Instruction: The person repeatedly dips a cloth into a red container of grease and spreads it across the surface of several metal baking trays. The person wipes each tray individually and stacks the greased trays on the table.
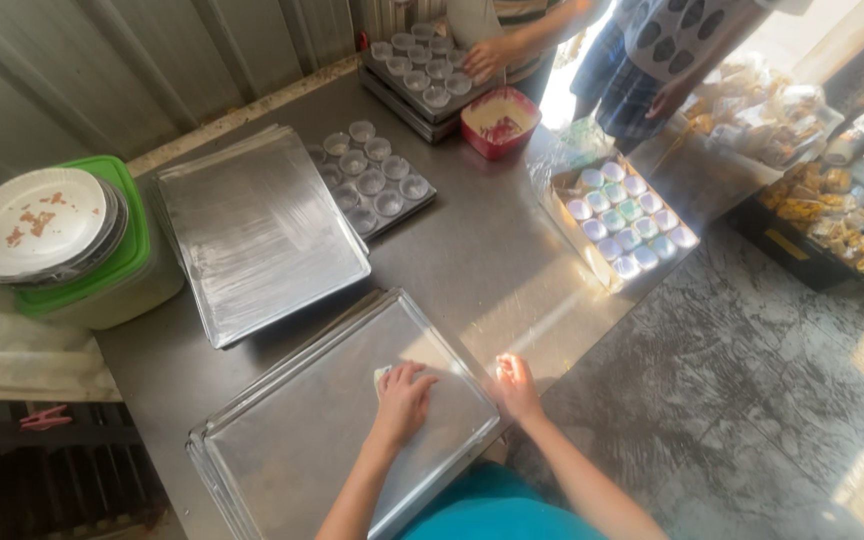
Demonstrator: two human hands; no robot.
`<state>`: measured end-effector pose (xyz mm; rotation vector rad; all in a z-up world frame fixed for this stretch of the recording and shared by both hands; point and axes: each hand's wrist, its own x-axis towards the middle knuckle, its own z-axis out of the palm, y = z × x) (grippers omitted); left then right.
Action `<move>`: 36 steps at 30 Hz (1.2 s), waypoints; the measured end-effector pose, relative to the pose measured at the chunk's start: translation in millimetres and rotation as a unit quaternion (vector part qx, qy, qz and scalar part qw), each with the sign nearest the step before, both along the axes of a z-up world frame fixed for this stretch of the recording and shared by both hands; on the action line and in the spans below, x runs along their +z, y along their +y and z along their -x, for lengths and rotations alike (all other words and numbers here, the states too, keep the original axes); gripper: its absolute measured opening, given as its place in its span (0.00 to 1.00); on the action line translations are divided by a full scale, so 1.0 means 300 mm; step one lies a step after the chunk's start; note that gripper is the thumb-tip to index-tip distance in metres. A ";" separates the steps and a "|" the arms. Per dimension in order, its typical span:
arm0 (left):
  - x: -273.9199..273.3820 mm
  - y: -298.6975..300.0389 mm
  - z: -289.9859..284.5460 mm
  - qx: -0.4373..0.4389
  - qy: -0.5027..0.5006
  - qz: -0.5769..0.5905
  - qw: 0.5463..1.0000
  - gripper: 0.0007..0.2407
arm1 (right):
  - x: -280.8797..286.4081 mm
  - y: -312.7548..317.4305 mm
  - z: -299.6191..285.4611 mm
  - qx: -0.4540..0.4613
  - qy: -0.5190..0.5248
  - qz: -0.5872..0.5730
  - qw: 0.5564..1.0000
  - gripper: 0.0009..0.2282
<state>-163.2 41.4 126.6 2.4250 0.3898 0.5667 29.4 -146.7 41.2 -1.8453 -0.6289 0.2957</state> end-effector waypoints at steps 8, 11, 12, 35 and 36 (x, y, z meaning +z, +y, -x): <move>0.011 -0.012 0.080 0.080 -0.014 0.011 0.997 0.12 | -0.038 0.053 -0.010 0.008 0.010 0.022 1.000 0.11; 0.015 -0.034 0.104 0.105 -0.009 0.025 0.994 0.11 | -0.034 0.027 0.015 0.012 -0.045 0.012 0.999 0.10; 0.011 -0.042 0.107 0.114 -0.009 0.032 0.993 0.10 | -0.030 0.017 0.020 0.016 -0.069 0.005 0.997 0.10; -0.067 -0.052 0.134 0.147 0.045 0.047 0.987 0.12 | 0.054 0.140 0.103 0.137 0.082 0.059 0.985 0.07; -0.066 -0.051 0.134 0.147 0.043 0.048 0.987 0.13 | 0.072 0.148 0.106 0.136 0.082 0.071 0.985 0.07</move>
